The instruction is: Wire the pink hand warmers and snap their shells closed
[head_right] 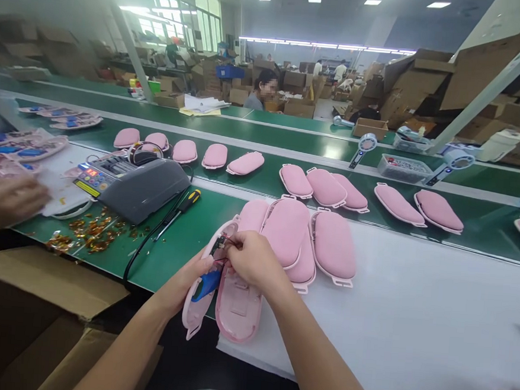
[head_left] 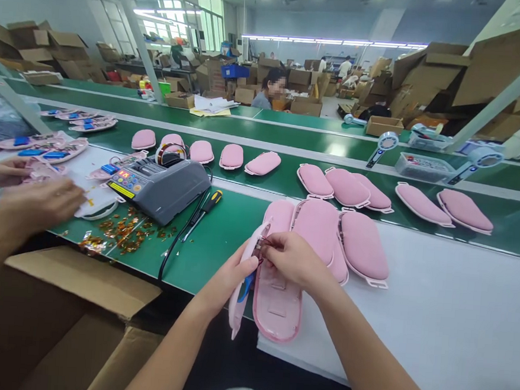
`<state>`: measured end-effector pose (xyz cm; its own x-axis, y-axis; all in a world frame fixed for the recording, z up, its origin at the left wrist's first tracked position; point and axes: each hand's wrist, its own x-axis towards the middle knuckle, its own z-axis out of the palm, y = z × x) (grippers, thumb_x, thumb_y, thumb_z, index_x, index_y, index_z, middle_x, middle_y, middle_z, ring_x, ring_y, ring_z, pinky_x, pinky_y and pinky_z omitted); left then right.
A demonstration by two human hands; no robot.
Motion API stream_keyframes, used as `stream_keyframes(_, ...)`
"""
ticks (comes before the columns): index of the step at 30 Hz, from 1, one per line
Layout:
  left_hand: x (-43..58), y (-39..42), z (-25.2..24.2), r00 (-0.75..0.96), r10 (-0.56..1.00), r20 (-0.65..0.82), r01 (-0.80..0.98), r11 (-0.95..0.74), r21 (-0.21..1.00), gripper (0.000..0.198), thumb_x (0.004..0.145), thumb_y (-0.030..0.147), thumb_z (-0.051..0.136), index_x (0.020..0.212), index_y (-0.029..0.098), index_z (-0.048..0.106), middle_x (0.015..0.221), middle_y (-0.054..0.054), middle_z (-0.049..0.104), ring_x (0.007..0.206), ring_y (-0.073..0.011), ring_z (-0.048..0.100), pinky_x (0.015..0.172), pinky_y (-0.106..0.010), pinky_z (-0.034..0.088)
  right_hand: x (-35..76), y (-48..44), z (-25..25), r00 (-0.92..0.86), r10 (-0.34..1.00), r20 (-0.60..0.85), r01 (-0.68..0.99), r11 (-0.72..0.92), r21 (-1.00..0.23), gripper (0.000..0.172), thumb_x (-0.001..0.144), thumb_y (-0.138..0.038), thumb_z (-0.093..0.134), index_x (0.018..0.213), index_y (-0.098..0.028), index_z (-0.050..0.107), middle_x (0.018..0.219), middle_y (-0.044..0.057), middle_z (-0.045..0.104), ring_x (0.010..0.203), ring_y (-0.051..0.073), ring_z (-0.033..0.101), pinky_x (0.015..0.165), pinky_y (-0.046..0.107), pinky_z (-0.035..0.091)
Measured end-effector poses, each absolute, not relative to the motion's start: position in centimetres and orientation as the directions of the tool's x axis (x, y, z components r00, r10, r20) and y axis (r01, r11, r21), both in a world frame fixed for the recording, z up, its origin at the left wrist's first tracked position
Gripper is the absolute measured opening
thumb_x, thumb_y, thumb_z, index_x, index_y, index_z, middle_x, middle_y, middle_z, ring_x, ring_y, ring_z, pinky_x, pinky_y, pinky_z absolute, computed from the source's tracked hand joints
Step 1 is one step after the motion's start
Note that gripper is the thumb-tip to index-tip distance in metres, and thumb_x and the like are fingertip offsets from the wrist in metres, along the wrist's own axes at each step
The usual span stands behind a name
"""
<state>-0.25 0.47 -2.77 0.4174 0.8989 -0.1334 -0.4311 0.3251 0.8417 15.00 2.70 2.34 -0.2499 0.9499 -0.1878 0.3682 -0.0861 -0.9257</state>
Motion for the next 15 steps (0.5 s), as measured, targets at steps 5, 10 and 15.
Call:
stream_keyframes(5,0.3,0.2,-2.6,0.401,0.909,-0.116,-0.506,0.326,0.799,0.054,0.082,0.044,0.062,0.127,0.015,0.056,0.108,-0.010,0.070,0.107,-0.0287,0.061,0.099,-0.039,0.040,15.7,1.7,2.4,-0.101,0.995,-0.020,0.235,0.005,-0.972,0.017,0.082,-0.031,0.053,0.087,-0.018,0.064,0.067,0.000,0.064,0.059,0.012,0.060,0.056,0.024,0.049)
stream_keyframes(10,0.4,0.1,-2.3,0.412,0.905,-0.106,-0.501,0.322,0.803,0.048,0.082,0.044,0.062,0.121,0.015,0.061,0.102,-0.009,0.072,0.103,-0.0279,0.063,0.097,-0.037,0.042,16.4,1.6,1.9,-0.120,0.992,-0.027,0.018,-0.025,-1.000,0.020,0.073,-0.034,0.066,0.082,-0.018,0.059,0.064,-0.001,0.063,0.055,0.012,0.060,0.048,0.022,0.047)
stream_keyframes(15,0.1,0.1,-2.7,0.398,0.913,-0.089,-0.492,0.294,0.819,0.051,0.083,0.042,0.061,0.127,0.017,0.056,0.105,-0.008,0.072,0.105,-0.0266,0.062,0.101,-0.037,0.038,16.8,1.9,2.6,-0.190,0.979,-0.073,0.053,-0.064,-0.997,0.022,0.073,-0.037,0.066,0.078,-0.015,0.067,0.066,0.000,0.063,0.055,0.009,0.058,0.052,0.022,0.047)
